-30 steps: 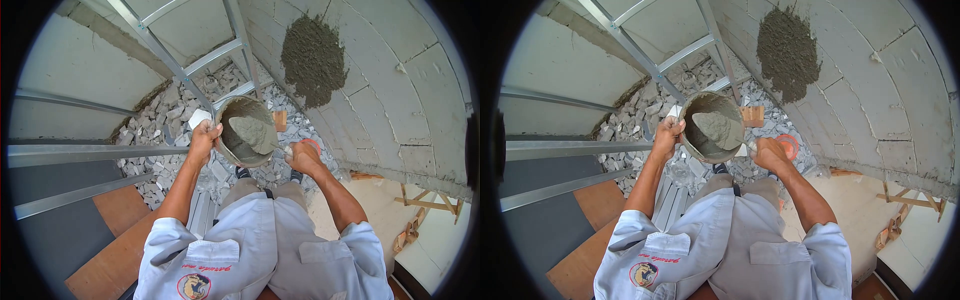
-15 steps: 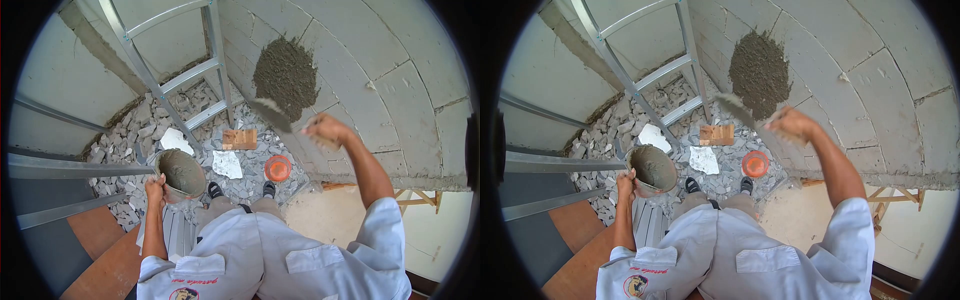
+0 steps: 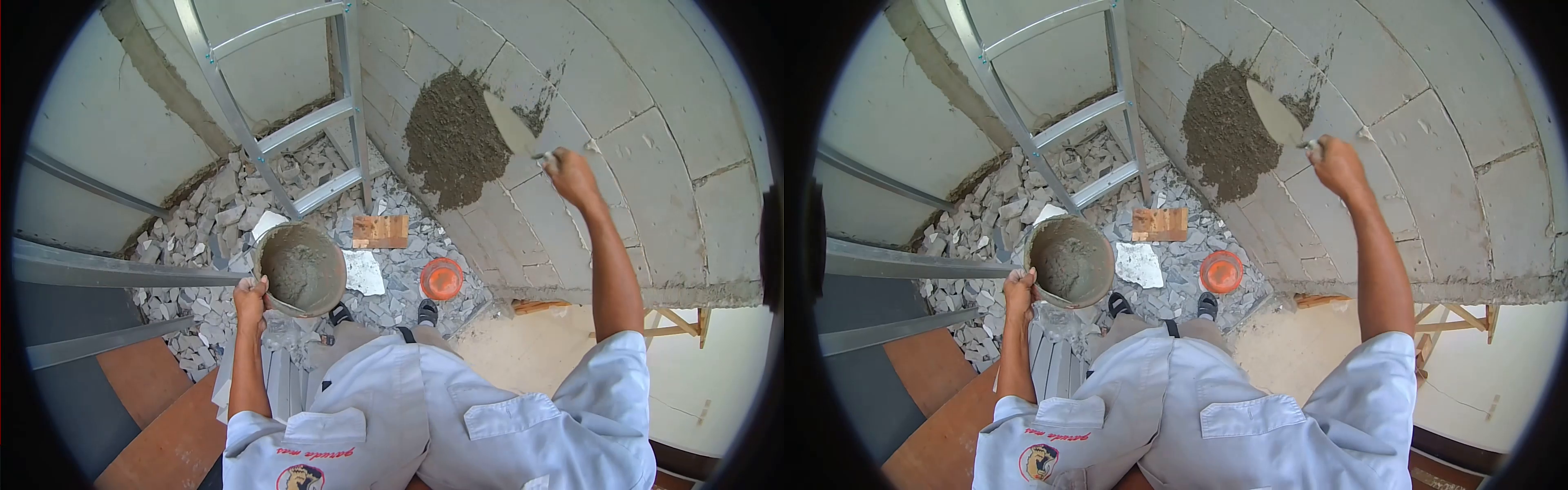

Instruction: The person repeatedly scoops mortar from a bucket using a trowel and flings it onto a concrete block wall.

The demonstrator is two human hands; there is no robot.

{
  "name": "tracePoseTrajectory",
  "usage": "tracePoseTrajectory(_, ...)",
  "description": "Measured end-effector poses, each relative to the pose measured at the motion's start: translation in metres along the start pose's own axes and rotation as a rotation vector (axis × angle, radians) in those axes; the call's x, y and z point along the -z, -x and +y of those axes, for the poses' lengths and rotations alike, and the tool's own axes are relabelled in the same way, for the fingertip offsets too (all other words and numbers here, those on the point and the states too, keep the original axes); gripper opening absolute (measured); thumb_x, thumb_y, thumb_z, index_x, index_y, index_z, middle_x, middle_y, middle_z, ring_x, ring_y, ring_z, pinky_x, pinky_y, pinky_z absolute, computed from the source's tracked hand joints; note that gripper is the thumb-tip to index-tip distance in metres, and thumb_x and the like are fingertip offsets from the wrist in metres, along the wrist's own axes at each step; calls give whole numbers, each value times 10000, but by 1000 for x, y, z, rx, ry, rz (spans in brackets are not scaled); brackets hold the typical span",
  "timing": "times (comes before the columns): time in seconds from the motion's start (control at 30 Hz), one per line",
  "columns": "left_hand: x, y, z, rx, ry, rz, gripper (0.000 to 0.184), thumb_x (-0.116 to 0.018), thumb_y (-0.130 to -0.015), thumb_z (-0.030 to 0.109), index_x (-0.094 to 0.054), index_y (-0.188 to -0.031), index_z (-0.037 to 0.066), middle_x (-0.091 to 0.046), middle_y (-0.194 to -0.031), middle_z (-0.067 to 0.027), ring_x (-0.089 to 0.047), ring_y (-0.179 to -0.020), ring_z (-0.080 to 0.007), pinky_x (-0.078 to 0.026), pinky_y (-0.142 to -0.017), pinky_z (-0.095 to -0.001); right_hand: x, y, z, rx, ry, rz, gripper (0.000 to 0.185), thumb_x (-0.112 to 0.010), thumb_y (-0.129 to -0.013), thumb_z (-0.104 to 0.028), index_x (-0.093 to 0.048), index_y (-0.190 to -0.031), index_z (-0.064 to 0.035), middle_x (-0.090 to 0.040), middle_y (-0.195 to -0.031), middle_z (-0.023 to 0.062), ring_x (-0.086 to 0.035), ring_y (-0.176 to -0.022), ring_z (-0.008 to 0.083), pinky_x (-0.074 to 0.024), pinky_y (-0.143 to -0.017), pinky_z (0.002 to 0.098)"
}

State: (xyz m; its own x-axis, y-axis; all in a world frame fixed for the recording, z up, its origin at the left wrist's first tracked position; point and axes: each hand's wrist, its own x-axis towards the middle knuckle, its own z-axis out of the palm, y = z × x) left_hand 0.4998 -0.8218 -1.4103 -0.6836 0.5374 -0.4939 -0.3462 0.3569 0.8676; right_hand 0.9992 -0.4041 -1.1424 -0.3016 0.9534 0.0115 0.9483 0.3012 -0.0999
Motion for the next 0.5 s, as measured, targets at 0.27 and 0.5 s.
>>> tracePoseTrajectory(0.27,-13,56,43,17,30,-3,128,-709,-971,107,-599,-907,92,-605,-724,34,-514,-535,-71,-393,-472,-254,-136,-57,60,-206,134,-113,355,-694,-943,-321,-726,-1099,-4,-732,-1154,247,-697,-1090,427,-552,-937,515)
tracePoseTrajectory(0.5,16,40,-2,82,-87,0,97,-711,-955,69,-624,-913,61,-628,-746,13,-517,-558,-73,-385,-493,-261,-66,-6,50,-295,-6,222,342,-680,-962,-312,-672,-1158,-32,-725,-1064,264,-699,-981,462,-544,-848,547)
